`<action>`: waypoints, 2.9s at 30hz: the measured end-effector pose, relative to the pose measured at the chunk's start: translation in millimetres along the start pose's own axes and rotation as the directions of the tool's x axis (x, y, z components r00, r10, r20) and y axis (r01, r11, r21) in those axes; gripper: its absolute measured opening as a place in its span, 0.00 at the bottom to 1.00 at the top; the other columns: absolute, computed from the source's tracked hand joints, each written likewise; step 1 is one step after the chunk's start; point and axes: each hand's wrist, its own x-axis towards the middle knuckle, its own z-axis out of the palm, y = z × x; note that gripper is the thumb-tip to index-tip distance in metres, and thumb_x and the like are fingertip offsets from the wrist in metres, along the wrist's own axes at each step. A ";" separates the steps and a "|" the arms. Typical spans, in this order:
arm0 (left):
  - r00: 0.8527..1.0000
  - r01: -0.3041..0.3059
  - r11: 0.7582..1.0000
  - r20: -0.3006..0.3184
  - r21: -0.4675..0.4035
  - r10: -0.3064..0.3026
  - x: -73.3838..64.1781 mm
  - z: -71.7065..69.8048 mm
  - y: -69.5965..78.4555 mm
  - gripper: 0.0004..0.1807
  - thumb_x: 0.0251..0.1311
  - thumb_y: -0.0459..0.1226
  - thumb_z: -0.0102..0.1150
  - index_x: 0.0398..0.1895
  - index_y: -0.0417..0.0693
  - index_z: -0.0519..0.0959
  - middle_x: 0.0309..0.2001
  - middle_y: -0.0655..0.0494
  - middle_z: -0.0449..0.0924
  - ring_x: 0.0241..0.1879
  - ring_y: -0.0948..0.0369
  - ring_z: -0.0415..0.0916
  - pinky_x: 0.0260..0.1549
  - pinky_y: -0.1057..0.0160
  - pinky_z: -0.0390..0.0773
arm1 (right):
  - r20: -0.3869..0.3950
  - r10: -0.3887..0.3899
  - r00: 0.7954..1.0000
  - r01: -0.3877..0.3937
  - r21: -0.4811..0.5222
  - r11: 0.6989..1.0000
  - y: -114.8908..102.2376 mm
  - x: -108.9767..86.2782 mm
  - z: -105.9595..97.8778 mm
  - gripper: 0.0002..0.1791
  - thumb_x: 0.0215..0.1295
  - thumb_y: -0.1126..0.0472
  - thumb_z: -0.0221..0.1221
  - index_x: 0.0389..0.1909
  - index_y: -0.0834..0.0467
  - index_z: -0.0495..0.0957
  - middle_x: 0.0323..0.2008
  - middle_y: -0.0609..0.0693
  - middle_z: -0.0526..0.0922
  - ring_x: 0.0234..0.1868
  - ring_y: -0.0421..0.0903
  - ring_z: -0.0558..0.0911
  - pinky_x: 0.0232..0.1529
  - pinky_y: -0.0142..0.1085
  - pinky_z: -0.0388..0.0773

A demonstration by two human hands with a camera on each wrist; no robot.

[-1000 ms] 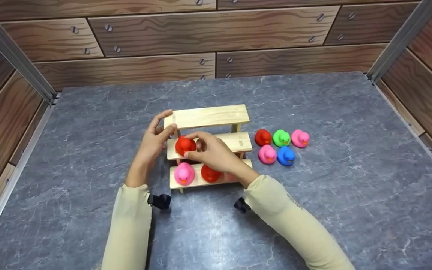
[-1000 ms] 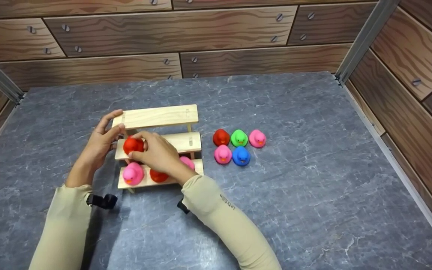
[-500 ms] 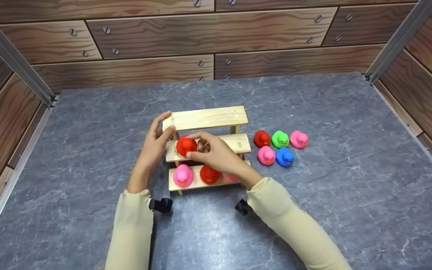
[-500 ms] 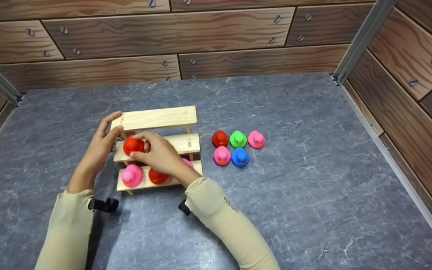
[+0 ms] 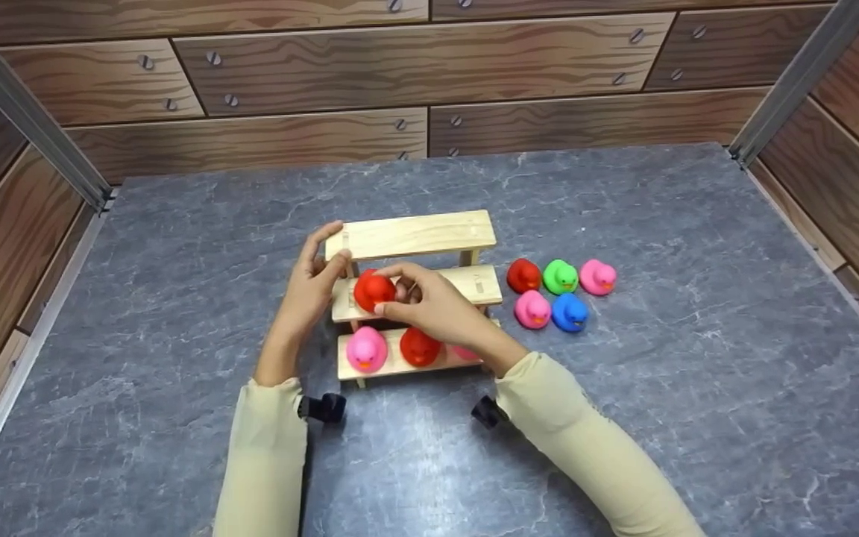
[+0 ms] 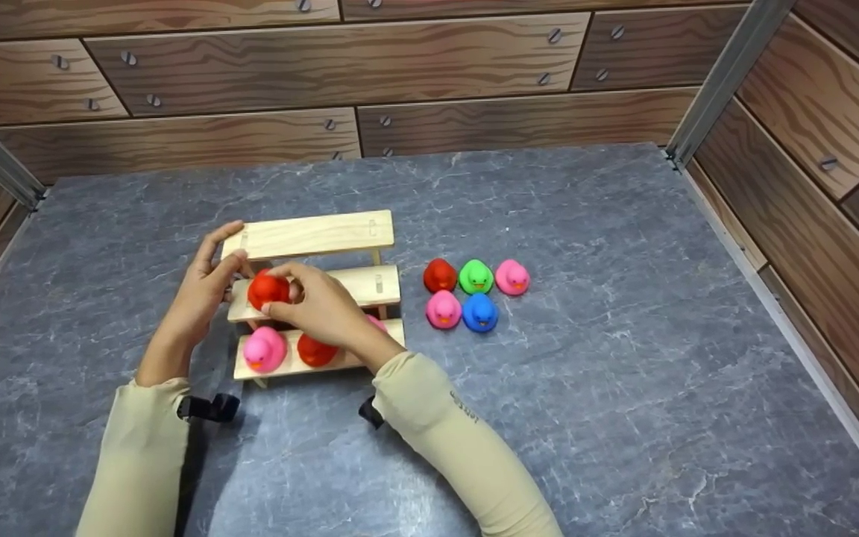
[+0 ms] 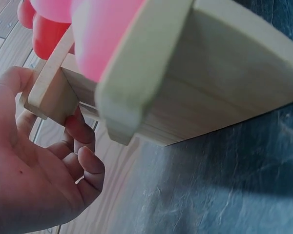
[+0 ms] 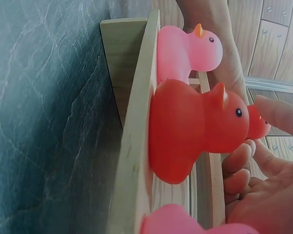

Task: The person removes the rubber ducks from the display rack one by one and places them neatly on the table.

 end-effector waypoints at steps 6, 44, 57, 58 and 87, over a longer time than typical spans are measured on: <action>1.000 0.001 1.000 -0.006 -0.026 -0.001 0.7 1.7 -1.4 0.25 0.70 0.36 0.49 0.69 0.51 0.63 0.27 0.56 0.74 0.22 0.66 0.68 0.15 0.71 0.67 | 0.002 0.005 1.000 -0.005 0.010 1.000 -0.3 -1.3 -1.0 0.23 0.61 0.60 0.64 0.57 0.56 0.75 0.32 0.46 0.71 0.31 0.41 0.70 0.37 0.31 0.68; 0.999 0.045 0.999 0.023 0.030 -0.045 0.4 -4.0 0.6 0.28 0.70 0.40 0.51 0.72 0.56 0.60 0.38 0.45 0.74 0.28 0.61 0.73 0.26 0.66 0.76 | -0.139 -0.026 0.990 0.017 -0.065 0.998 19.8 -68.7 -96.8 0.23 0.60 0.64 0.65 0.56 0.62 0.75 0.32 0.47 0.72 0.30 0.40 0.71 0.29 0.27 0.69; 0.998 0.056 0.998 0.032 0.017 -0.057 -0.8 -3.0 0.0 0.28 0.70 0.40 0.50 0.73 0.56 0.59 0.40 0.46 0.73 0.35 0.60 0.76 0.31 0.64 0.80 | -0.142 0.010 0.990 -0.030 -0.137 0.990 22.7 -92.9 -133.7 0.22 0.62 0.60 0.64 0.56 0.60 0.74 0.35 0.50 0.75 0.28 0.39 0.73 0.28 0.28 0.69; 0.998 0.057 0.998 0.034 0.017 -0.057 -0.9 -3.1 -0.1 0.28 0.70 0.40 0.50 0.73 0.56 0.59 0.40 0.47 0.73 0.35 0.59 0.77 0.31 0.63 0.80 | -0.137 0.009 0.991 -0.028 -0.136 0.990 22.8 -94.2 -136.0 0.22 0.63 0.60 0.63 0.57 0.60 0.74 0.35 0.51 0.75 0.28 0.39 0.73 0.28 0.28 0.69; 0.997 0.063 0.998 0.039 0.023 -0.064 0.9 -5.2 0.2 0.29 0.71 0.41 0.50 0.73 0.58 0.59 0.38 0.50 0.72 0.34 0.60 0.76 0.29 0.64 0.79 | -0.081 0.042 0.996 -0.065 -0.308 0.949 45.5 -122.1 -194.4 0.20 0.65 0.58 0.62 0.56 0.58 0.75 0.36 0.48 0.78 0.35 0.39 0.77 0.33 0.30 0.75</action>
